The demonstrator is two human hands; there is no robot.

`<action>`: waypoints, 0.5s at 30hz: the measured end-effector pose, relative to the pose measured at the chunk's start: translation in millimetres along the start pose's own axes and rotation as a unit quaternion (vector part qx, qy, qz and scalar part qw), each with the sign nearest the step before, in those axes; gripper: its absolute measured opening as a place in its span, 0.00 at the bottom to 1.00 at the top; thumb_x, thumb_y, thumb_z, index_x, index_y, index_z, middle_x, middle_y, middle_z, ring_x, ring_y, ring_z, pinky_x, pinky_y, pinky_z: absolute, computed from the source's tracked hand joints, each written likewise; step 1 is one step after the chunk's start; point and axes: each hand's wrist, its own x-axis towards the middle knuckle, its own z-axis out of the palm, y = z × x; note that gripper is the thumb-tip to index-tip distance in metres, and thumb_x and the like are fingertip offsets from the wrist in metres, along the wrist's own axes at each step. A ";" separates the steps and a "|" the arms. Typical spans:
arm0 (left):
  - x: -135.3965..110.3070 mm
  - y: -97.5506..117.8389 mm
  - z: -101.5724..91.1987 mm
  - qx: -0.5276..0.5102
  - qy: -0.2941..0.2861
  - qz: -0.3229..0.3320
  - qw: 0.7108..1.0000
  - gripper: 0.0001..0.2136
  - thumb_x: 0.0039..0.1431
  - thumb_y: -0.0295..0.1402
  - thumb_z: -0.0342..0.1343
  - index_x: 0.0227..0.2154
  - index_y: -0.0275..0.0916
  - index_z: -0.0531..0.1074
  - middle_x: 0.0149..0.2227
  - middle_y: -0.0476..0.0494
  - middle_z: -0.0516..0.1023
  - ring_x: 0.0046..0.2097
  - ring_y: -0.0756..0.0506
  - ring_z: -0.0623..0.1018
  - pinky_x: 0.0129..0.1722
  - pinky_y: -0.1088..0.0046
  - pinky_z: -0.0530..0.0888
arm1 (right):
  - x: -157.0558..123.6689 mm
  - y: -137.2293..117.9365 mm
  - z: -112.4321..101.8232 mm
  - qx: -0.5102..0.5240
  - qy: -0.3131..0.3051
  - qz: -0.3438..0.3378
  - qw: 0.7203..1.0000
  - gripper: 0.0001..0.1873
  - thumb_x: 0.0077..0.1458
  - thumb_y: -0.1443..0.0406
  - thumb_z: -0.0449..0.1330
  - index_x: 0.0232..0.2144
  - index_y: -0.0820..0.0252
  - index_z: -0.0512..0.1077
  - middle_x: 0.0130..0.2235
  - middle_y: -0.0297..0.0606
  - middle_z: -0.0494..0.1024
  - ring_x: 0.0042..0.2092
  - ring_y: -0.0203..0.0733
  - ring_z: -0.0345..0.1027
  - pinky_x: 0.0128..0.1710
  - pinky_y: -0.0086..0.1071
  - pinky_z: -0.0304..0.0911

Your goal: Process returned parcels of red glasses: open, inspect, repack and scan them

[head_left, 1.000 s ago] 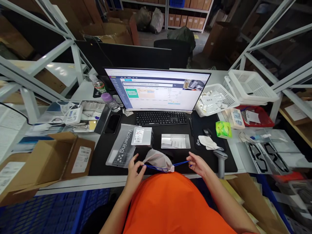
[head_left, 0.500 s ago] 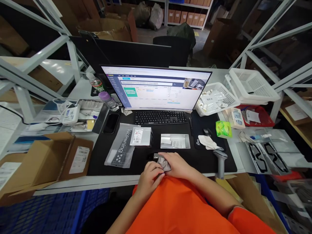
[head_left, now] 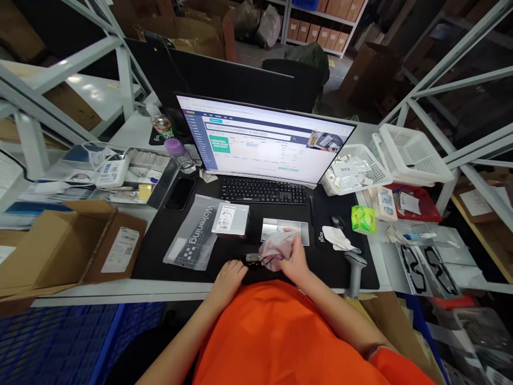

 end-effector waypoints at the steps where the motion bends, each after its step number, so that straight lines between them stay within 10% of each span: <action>1: -3.2 -1.0 5.2 -0.005 0.003 0.011 1.000 0.13 0.59 0.21 0.52 0.41 0.44 0.75 0.42 0.42 0.77 0.49 0.41 0.75 0.54 0.59 0.71 | -1.3 0.4 10.5 -0.029 -0.039 -0.033 0.998 0.37 0.42 0.64 0.64 0.55 0.57 0.59 0.49 0.44 0.74 0.48 0.49 0.70 0.50 0.41 0.67; 7: -22.9 -15.1 28.2 -0.017 0.047 0.030 0.998 0.16 0.65 0.28 0.47 0.46 0.49 0.78 0.47 0.43 0.80 0.50 0.40 0.77 0.54 0.59 0.72 | 13.3 20.7 66.9 -0.254 -0.282 -0.241 0.893 0.26 0.52 0.63 0.62 0.53 0.60 0.65 0.48 0.48 0.74 0.47 0.50 0.68 0.47 0.41 0.64; 15: -44.4 -15.1 36.6 -0.019 0.113 -0.021 0.993 0.14 0.68 0.37 0.49 0.46 0.45 0.79 0.43 0.38 0.82 0.48 0.41 0.79 0.50 0.62 0.73 | 14.4 27.0 95.3 -0.363 -0.344 -0.202 0.842 0.21 0.65 0.67 0.51 0.59 0.62 0.65 0.49 0.53 0.74 0.48 0.53 0.67 0.46 0.46 0.63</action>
